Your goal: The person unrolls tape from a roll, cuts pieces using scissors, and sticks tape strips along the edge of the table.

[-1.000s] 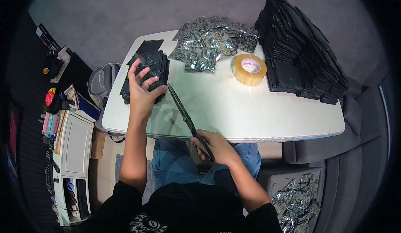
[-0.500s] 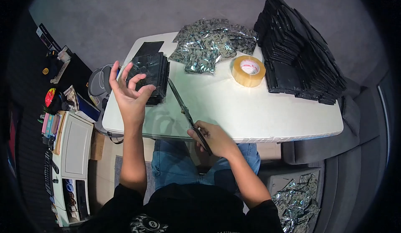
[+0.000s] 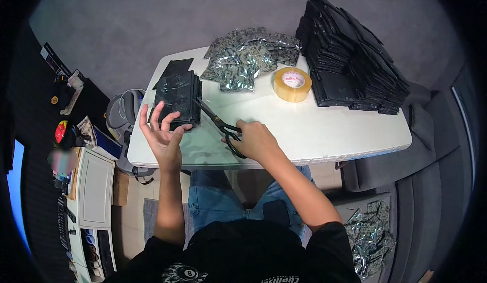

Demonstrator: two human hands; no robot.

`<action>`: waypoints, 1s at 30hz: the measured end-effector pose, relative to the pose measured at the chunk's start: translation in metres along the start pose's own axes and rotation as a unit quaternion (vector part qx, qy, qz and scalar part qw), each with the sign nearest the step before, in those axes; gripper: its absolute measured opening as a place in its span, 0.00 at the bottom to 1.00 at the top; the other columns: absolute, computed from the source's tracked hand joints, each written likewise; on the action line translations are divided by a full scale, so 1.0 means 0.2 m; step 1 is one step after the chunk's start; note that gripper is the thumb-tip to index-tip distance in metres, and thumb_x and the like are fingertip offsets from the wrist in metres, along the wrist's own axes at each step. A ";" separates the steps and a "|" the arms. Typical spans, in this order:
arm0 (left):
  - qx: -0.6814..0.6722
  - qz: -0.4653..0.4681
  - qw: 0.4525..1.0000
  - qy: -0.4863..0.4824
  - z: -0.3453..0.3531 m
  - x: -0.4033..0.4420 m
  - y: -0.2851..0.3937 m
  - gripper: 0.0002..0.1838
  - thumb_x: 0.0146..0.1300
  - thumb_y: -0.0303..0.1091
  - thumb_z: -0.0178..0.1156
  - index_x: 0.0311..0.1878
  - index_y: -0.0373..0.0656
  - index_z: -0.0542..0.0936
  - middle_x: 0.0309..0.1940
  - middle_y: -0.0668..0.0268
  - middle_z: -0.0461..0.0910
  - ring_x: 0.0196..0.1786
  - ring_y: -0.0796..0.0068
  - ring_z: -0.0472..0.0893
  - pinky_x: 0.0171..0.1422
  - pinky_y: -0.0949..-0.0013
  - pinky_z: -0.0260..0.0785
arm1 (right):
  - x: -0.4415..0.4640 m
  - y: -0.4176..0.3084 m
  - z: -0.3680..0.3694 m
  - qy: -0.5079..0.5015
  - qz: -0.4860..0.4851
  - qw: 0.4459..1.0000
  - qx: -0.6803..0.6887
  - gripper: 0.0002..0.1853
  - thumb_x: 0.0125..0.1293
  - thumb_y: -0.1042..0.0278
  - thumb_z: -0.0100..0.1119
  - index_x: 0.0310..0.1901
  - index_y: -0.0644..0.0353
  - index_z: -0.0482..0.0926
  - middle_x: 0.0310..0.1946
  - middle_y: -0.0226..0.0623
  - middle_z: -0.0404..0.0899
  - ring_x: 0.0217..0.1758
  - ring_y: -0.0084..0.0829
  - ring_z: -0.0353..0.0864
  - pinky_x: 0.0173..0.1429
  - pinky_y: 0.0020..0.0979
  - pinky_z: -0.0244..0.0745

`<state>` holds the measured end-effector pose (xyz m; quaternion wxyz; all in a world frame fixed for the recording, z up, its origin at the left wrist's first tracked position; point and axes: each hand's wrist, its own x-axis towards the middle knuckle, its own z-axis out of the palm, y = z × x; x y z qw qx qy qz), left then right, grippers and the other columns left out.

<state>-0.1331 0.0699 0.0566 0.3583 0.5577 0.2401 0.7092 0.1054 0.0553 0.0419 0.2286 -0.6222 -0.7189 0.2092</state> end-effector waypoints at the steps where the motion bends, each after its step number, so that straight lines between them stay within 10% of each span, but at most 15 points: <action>1: -0.008 0.002 1.000 -0.006 0.01 -0.01 0.00 0.57 0.62 0.14 0.71 0.88 0.47 0.47 0.78 0.48 0.61 0.66 0.59 0.79 0.59 0.52 0.90 | 0.00 0.00 0.01 0.005 -0.006 1.000 -0.025 0.26 0.66 0.45 0.76 0.46 0.66 0.88 0.33 0.56 0.89 0.41 0.57 0.91 0.50 0.50 0.85; 14: -0.068 -0.030 0.995 -0.062 0.14 -0.10 0.01 0.57 0.64 0.14 0.69 0.88 0.50 0.45 0.79 0.49 0.60 0.65 0.59 0.79 0.58 0.53 0.91 | -0.05 0.00 0.06 0.076 -0.047 0.992 -0.089 0.25 0.65 0.55 0.77 0.54 0.68 0.85 0.46 0.59 0.86 0.49 0.59 0.90 0.55 0.51 0.87; 23: -0.106 -0.060 0.983 -0.137 0.33 -0.15 -0.03 0.57 0.64 0.14 0.70 0.88 0.51 0.45 0.80 0.48 0.59 0.65 0.58 0.79 0.57 0.53 0.92 | -0.48 0.10 0.10 0.214 -0.086 0.956 0.184 0.19 0.69 0.77 0.70 0.61 0.62 0.83 0.49 0.45 0.80 0.52 0.40 0.89 0.52 0.36 0.84; 27: -0.107 -0.088 0.976 -0.167 0.40 -0.23 -0.07 0.57 0.64 0.15 0.71 0.87 0.51 0.45 0.80 0.48 0.60 0.65 0.58 0.79 0.58 0.53 0.92 | -0.66 0.23 0.30 0.198 0.042 0.767 0.609 0.14 0.76 0.82 0.64 0.60 0.65 0.80 0.48 0.39 0.86 0.47 0.28 0.89 0.48 0.27 0.83; 30: -0.104 -0.113 0.970 -0.191 0.45 -0.32 -0.11 0.57 0.65 0.15 0.71 0.87 0.50 0.45 0.80 0.49 0.60 0.65 0.59 0.79 0.58 0.54 0.92 | -0.75 0.23 0.35 0.201 0.075 0.730 0.649 0.14 0.79 0.77 0.64 0.63 0.65 0.79 0.51 0.42 0.88 0.43 0.26 0.89 0.40 0.25 0.81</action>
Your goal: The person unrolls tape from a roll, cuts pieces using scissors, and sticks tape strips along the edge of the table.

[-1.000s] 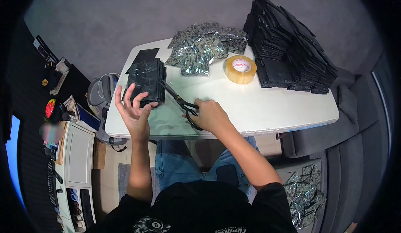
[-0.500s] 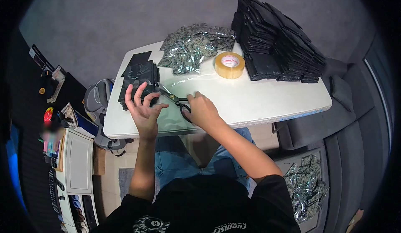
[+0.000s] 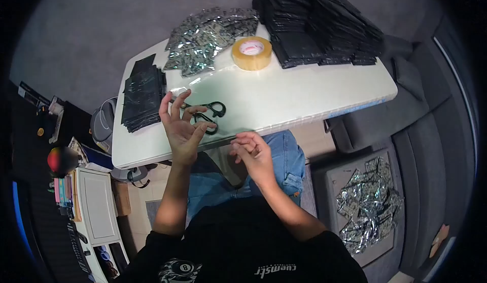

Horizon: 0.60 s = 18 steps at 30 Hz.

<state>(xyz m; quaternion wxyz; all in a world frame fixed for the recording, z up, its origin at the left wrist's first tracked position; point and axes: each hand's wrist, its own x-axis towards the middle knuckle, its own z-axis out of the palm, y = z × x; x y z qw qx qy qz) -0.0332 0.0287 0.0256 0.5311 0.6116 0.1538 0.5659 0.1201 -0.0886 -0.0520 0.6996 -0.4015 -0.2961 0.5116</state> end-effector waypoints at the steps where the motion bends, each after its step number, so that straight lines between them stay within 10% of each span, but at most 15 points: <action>1: 0.001 -0.006 1.000 -0.007 0.02 -0.01 -0.02 0.57 0.65 0.16 0.71 0.88 0.50 0.45 0.80 0.49 0.60 0.65 0.59 0.79 0.58 0.54 0.92 | -0.02 0.01 0.00 0.006 0.006 1.000 0.000 0.14 0.80 0.76 0.64 0.63 0.65 0.80 0.52 0.43 0.89 0.42 0.27 0.89 0.38 0.25 0.81; 18: 0.117 -0.009 0.983 -0.140 0.23 -0.05 -0.29 0.54 0.61 0.09 0.66 0.86 0.49 0.50 0.81 0.46 0.58 0.62 0.63 0.82 0.54 0.65 0.90 | 0.01 0.19 -0.17 0.163 -0.041 0.985 0.035 0.07 0.78 0.72 0.71 0.50 0.65 0.87 0.40 0.32 0.91 0.35 0.17 0.86 0.34 0.19 0.74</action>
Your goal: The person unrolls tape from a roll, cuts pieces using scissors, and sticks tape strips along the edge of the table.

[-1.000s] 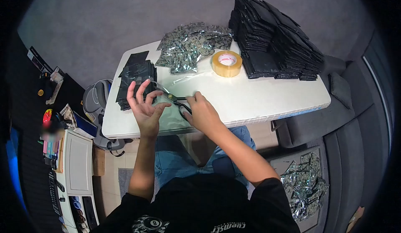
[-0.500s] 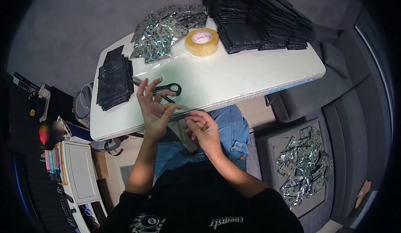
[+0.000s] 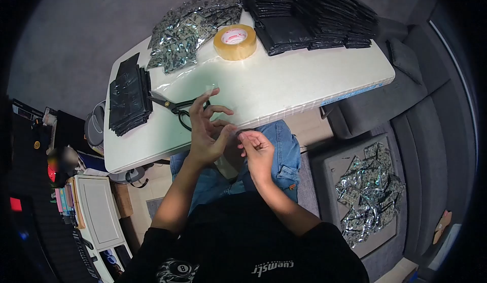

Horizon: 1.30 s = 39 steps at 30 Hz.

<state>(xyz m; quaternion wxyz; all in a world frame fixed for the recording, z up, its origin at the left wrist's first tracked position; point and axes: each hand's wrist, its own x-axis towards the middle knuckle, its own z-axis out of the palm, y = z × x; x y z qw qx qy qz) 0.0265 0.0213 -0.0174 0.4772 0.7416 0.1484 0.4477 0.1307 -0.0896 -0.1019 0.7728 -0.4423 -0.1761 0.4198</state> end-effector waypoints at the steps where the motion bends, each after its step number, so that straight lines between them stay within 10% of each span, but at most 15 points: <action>1: 0.014 0.009 1.000 -0.010 0.01 0.00 -0.01 0.53 0.61 0.09 0.66 0.86 0.49 0.51 0.81 0.46 0.58 0.62 0.63 0.82 0.54 0.65 0.90 | 0.00 0.01 -0.02 0.005 0.001 1.000 0.000 0.07 0.78 0.72 0.71 0.50 0.65 0.87 0.40 0.32 0.91 0.35 0.17 0.86 0.34 0.20 0.75; 18: 0.197 0.117 0.969 -0.097 0.08 0.05 0.01 0.48 0.54 0.15 0.69 0.80 0.57 0.70 0.80 0.51 0.64 0.60 0.50 0.85 0.45 0.57 0.89 | 0.07 0.10 -0.08 0.029 -0.027 0.999 -0.012 0.07 0.78 0.71 0.72 0.49 0.65 0.88 0.39 0.30 0.91 0.37 0.13 0.81 0.42 0.18 0.74; 39: 0.229 0.195 0.950 -0.090 0.09 0.14 0.06 0.48 0.53 0.14 0.68 0.78 0.58 0.70 0.80 0.51 0.65 0.62 0.53 0.87 0.46 0.58 0.89 | 0.12 0.14 -0.10 0.039 -0.031 0.997 -0.056 0.06 0.76 0.71 0.73 0.42 0.66 0.89 0.35 0.29 0.89 0.36 0.14 0.82 0.43 0.20 0.75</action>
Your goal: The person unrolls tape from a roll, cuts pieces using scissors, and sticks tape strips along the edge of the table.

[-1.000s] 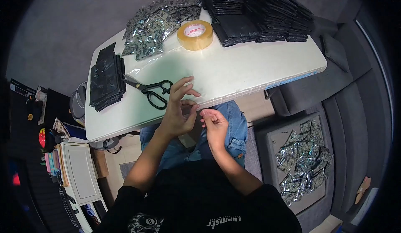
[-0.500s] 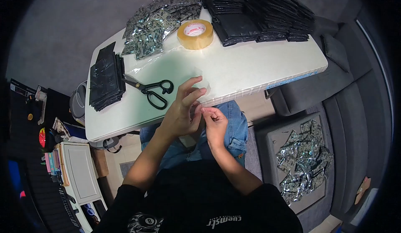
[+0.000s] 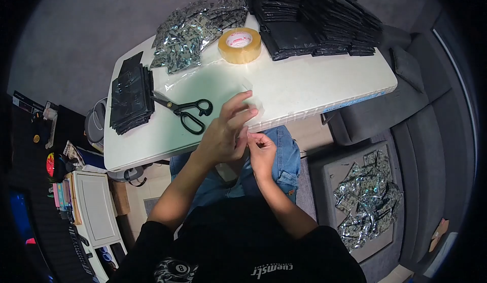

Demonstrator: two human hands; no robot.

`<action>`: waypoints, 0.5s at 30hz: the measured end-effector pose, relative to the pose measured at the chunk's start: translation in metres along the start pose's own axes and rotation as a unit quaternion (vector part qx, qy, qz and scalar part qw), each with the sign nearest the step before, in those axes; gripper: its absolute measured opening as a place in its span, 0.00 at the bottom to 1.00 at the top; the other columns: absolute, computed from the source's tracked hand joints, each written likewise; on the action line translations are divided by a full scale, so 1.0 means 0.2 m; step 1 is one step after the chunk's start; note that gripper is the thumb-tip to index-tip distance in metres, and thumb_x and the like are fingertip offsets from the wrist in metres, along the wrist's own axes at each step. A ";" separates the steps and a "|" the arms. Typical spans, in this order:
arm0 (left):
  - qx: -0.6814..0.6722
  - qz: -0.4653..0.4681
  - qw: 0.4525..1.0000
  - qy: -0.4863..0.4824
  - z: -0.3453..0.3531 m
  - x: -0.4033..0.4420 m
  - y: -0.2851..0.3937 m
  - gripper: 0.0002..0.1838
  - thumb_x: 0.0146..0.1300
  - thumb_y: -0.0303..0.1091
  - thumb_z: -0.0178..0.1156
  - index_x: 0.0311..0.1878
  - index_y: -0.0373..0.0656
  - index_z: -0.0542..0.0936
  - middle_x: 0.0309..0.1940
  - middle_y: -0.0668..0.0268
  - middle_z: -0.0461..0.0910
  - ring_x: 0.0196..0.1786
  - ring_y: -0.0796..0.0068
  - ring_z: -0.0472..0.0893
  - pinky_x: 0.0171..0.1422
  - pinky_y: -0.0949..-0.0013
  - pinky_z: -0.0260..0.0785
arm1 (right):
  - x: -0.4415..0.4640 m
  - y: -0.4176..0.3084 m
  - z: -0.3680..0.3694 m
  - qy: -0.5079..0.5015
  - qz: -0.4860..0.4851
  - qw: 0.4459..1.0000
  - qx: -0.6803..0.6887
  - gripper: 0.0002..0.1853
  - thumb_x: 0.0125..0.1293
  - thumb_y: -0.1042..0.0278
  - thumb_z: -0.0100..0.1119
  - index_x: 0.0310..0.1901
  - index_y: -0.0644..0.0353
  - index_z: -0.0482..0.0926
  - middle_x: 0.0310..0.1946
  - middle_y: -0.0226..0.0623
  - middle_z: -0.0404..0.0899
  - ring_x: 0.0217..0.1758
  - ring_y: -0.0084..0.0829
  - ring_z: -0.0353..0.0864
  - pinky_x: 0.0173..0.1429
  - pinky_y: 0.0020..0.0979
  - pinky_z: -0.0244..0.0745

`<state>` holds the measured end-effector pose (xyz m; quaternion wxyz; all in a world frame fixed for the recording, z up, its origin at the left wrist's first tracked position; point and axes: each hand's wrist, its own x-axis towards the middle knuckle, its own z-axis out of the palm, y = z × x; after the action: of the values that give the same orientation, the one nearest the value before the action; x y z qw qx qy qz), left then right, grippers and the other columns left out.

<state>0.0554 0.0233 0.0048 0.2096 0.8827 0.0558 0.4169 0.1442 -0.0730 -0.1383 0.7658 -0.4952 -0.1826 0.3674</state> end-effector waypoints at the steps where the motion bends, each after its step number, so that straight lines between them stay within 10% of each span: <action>1: 0.006 0.003 1.000 0.019 -0.02 0.02 -0.01 0.48 0.53 0.14 0.67 0.78 0.57 0.70 0.80 0.50 0.65 0.62 0.54 0.87 0.46 0.59 0.89 | 0.00 0.00 0.00 0.001 -0.004 1.000 -0.013 0.06 0.76 0.71 0.74 0.42 0.65 0.89 0.34 0.28 0.89 0.35 0.14 0.81 0.43 0.20 0.74; 15: -0.314 -0.186 0.915 0.172 -0.30 -0.03 0.11 0.53 0.67 0.19 0.67 0.88 0.48 0.45 0.78 0.40 0.63 0.60 0.52 0.87 0.49 0.58 0.93 | 0.04 0.06 -0.02 0.031 -0.002 1.000 0.000 0.21 0.72 0.67 0.79 0.28 0.54 0.73 0.24 0.21 0.78 0.29 0.13 0.77 0.34 0.19 0.70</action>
<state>0.0042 0.0213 0.0425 0.5369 0.6598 0.1208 0.5118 0.1479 -0.0670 -0.1508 0.7721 -0.5059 -0.1594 0.3501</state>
